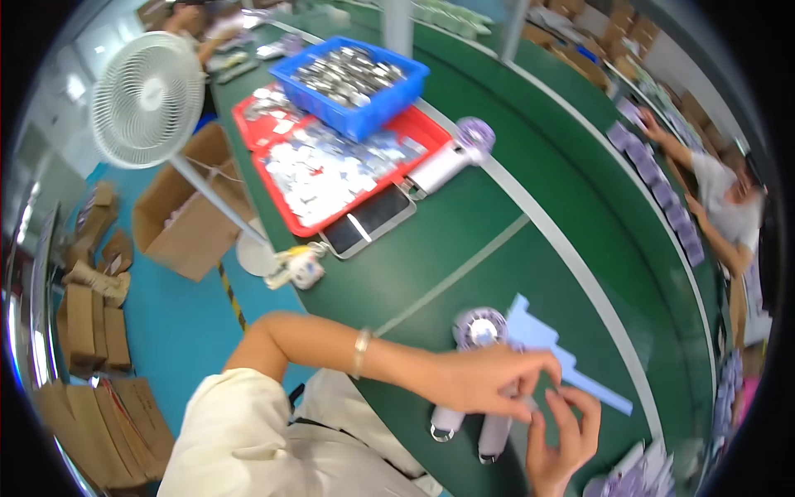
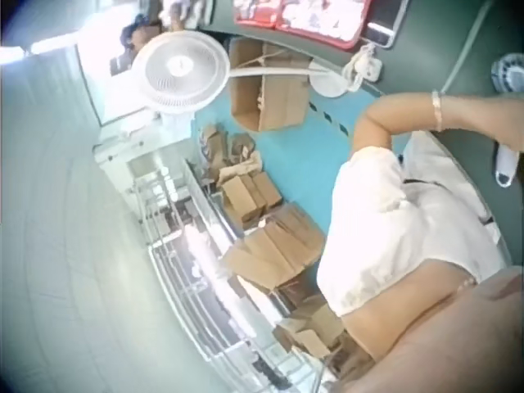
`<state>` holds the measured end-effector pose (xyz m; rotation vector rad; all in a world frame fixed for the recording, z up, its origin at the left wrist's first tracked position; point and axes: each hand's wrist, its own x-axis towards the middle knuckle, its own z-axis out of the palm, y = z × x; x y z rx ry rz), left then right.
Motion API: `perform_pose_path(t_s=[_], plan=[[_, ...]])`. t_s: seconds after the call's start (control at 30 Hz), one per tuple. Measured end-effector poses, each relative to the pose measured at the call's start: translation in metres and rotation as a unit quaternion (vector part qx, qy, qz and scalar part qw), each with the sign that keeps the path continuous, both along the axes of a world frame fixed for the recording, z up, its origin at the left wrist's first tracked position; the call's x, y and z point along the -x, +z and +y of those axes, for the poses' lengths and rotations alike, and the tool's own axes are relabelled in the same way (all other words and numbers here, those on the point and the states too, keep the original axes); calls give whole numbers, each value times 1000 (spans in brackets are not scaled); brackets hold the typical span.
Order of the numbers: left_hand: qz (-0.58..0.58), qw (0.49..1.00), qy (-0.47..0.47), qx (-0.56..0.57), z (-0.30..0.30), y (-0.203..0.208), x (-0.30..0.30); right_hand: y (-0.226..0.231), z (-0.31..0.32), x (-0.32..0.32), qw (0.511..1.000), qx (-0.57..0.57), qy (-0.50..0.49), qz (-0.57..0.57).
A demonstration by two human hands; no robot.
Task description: Assembling handheld portable fans by attaching various electronic and mechanical components.
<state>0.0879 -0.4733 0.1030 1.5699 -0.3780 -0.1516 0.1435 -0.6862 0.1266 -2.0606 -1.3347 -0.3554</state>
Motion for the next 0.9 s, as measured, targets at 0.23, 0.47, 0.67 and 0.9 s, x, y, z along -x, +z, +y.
perform_pose_path(t_s=[0.23, 0.47, 0.67, 0.9], plan=[[49, 998, 9, 32, 7, 7, -17, 15, 12, -15, 998, 18, 22, 56], [-304, 904, 231, -190, -1, -26, -21, -2, -6, -33, 990, 33, -62, 119], [-355, 814, 234, -396, 6, -41, -21, -53, -28, -51, 974, 150, -72, 151], [-331, 828, 212, -401, 15, -43, -21, -69, -23, -51, 970, 189, -72, 132]])
